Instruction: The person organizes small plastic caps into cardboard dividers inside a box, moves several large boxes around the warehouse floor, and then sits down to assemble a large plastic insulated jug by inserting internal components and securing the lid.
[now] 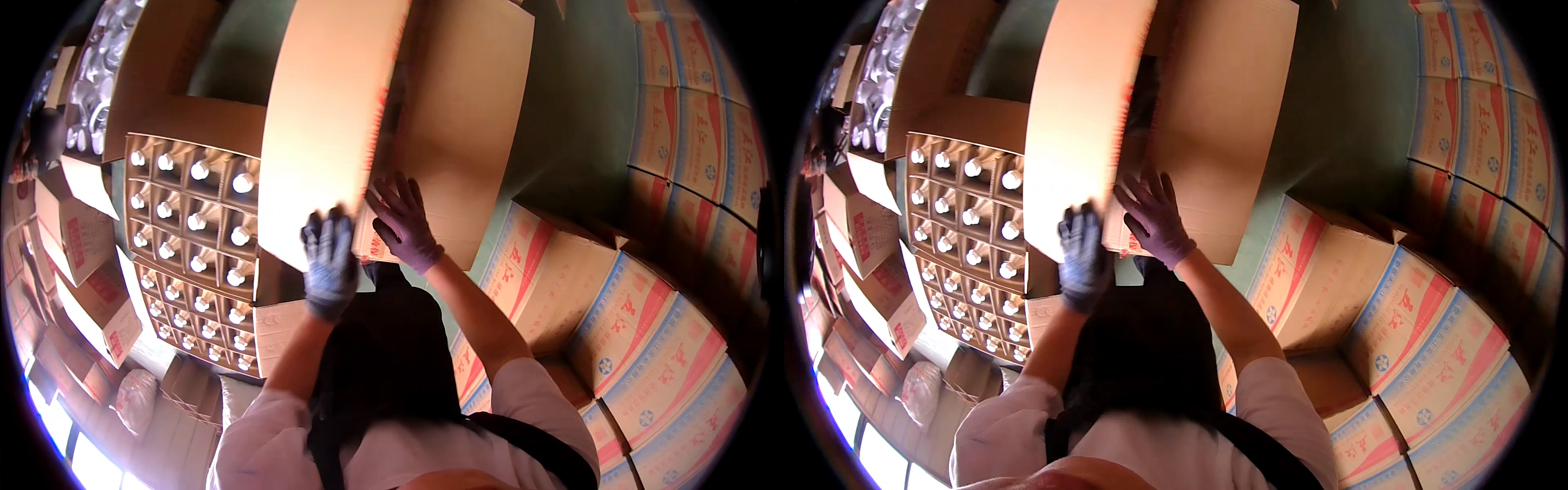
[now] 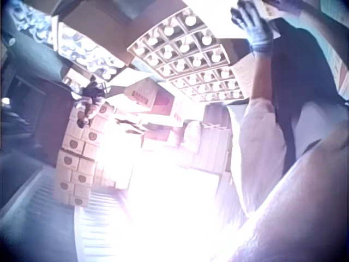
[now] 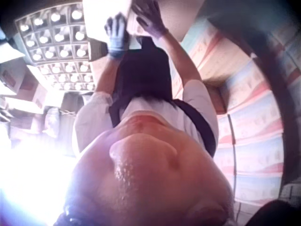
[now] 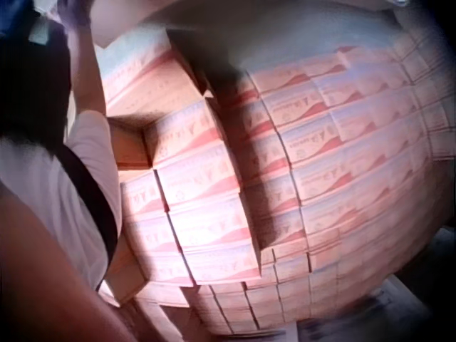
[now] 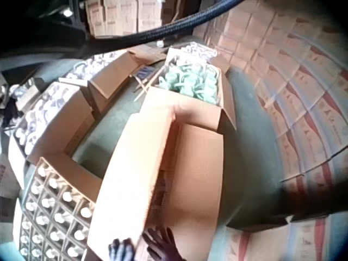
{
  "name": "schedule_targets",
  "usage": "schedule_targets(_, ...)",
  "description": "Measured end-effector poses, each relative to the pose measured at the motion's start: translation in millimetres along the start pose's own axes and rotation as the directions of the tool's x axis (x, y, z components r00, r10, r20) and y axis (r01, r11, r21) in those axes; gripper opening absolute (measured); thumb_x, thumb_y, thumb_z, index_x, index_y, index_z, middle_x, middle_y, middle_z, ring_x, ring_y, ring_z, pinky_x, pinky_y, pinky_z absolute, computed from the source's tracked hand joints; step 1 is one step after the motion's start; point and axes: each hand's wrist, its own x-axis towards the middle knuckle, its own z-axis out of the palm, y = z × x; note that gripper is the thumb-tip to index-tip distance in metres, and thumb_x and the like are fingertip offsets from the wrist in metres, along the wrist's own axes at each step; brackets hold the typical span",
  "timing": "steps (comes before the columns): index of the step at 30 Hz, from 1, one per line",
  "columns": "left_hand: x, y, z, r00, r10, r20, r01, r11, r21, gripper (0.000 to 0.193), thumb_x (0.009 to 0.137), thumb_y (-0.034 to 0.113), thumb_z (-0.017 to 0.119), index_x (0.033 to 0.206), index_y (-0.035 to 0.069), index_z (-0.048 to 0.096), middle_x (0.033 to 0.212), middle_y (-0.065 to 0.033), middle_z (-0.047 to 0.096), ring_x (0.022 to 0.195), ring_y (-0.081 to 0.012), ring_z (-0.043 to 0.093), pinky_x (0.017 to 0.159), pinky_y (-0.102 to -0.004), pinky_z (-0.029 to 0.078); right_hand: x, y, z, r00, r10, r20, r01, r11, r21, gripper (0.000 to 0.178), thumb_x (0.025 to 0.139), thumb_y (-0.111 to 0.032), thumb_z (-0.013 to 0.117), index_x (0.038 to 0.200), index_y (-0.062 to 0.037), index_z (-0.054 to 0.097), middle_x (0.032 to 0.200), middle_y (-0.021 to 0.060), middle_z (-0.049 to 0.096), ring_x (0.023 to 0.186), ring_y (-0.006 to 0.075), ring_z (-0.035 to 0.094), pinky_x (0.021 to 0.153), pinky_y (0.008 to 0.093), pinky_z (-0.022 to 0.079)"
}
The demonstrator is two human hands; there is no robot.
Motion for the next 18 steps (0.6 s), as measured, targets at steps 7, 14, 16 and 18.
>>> schedule_targets(7,-39,-130,-157,0.965,-0.259,0.042,0.26,0.924,-0.28,0.054,0.091,0.0,0.047,0.143,0.009,0.038,0.144,-0.0121,0.042,0.131,-0.0258,0.043,0.107,-0.0356,0.034,68,52,4,0.92,-0.052,0.388,0.27,0.803,-0.532,0.041,0.086,-0.044,0.052,0.108,-0.0091,0.058,0.107,0.0067,0.057,0.115,0.0293,0.047,0.113,0.0567,0.014)
schedule_targets(14,-28,-310,-151,0.94,-0.337,-0.057,0.302,0.896,-0.326,0.06,0.087,-0.003,0.041,0.145,0.009,0.035,0.148,-0.0103,0.037,0.136,-0.0243,0.034,0.113,-0.0354,0.023,41,-4,-124,0.987,0.063,0.147,0.011,0.892,-0.453,0.019,0.08,-0.021,0.064,0.096,-0.0117,0.065,0.072,0.0043,0.052,0.078,0.0219,0.055,0.092,0.0428,0.04)
schedule_targets(16,-37,-345,-130,0.925,-0.365,-0.106,0.365,0.931,-0.024,0.061,0.087,-0.001,0.041,0.146,0.012,0.032,0.145,-0.0122,0.04,0.129,-0.0279,0.042,0.105,-0.0385,0.034,-1,7,-187,0.977,0.14,0.161,0.005,0.741,-0.672,0.036,0.077,-0.016,0.061,0.112,-0.0118,0.064,0.072,0.0051,0.052,0.073,0.0249,0.054,0.076,0.0441,0.044)
schedule_targets(18,-25,-361,-94,0.911,-0.378,-0.165,0.39,0.92,0.046,0.059,0.092,0.006,0.04,0.149,0.015,0.026,0.146,-0.0127,0.039,0.126,-0.0312,0.045,0.1,-0.0403,0.038,-51,15,-247,0.871,0.481,0.102,-0.164,0.478,-0.863,0.05,0.078,-0.018,0.062,0.127,-0.0114,0.055,0.113,0.0135,0.055,0.1,0.0281,0.051,0.093,0.0474,0.04)
